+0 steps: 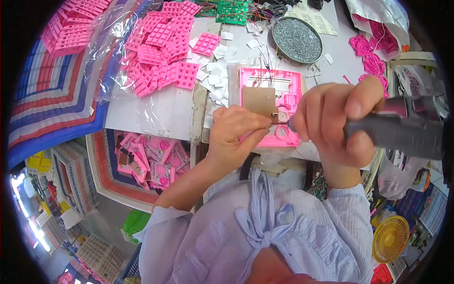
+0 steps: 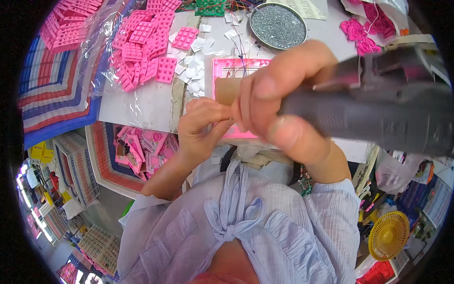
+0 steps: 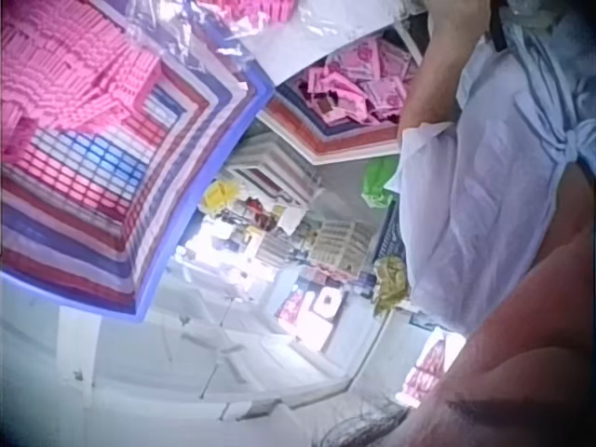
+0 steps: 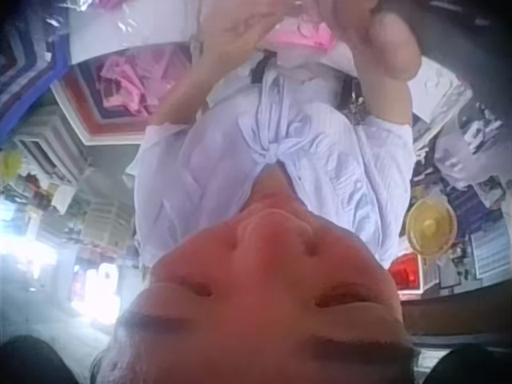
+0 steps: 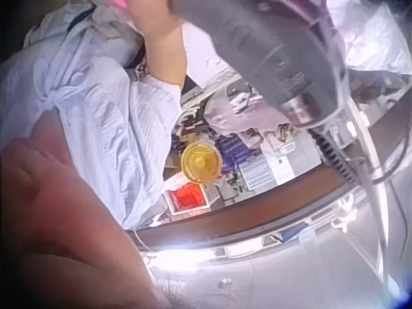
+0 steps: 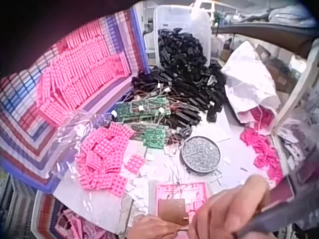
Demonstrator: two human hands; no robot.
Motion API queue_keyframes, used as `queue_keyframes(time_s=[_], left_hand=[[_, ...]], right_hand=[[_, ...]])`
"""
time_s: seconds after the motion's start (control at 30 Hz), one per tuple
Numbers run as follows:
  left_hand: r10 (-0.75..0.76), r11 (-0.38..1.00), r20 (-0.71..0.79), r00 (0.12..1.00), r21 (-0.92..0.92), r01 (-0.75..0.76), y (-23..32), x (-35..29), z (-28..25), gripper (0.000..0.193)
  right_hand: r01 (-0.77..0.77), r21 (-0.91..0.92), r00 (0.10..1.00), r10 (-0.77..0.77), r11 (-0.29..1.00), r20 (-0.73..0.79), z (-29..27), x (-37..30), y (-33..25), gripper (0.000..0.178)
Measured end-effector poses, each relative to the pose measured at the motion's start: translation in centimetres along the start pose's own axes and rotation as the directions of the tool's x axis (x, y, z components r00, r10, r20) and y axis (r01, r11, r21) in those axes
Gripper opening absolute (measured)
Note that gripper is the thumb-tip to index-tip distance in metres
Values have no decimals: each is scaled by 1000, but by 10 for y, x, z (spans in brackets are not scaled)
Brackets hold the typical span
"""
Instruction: Assembling components into a pink toy housing, including a circuit board and buttons, using an electric screwdriver.
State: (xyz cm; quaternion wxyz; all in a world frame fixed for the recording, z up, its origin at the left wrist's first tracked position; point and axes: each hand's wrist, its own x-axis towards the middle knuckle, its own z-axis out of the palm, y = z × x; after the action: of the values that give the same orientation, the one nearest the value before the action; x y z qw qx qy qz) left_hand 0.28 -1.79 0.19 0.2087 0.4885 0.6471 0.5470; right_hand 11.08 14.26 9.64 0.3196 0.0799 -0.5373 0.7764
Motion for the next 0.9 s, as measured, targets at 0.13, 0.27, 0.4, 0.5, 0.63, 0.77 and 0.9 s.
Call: queue_keyframes(time_s=[0.13, 0.27, 0.4, 0.5, 0.63, 0.77, 0.9], left_hand=[[-4, 998, -16, 1000, -64, 3, 0, -2, 2, 17], [6, 998, -32, 999, -63, -8, -1, -5, 3, 16], [18, 998, -39, 999, -67, -20, 2, -4, 1, 15], [84, 996, -65, 994, -1, -84, 0, -2, 0, 16], [278, 935, -81, 957, 253, -250, 3, -1, -5, 20], [365, 874, -59, 929, 366, -321, 6, 0, -9, 23], [322, 918, -63, 945, 266, -295, -1, 1, -14, 21]], right_hand=[[-4, -25, 1000, 5, 1000, 23, 2, -7, -1, 29], [1, -33, 1000, 0, 999, 22, 6, -8, 2, 29], [-11, -31, 999, 12, 999, 34, 10, -7, 2, 30], [-35, -54, 999, 36, 998, 8, 13, -7, 2, 31], [-67, -124, 997, 60, 990, -57, 17, -12, 9, 30], [-71, -133, 996, 64, 989, -61, 15, -15, 16, 29], [-27, -69, 1000, 27, 997, -1, 13, -10, 8, 29]])
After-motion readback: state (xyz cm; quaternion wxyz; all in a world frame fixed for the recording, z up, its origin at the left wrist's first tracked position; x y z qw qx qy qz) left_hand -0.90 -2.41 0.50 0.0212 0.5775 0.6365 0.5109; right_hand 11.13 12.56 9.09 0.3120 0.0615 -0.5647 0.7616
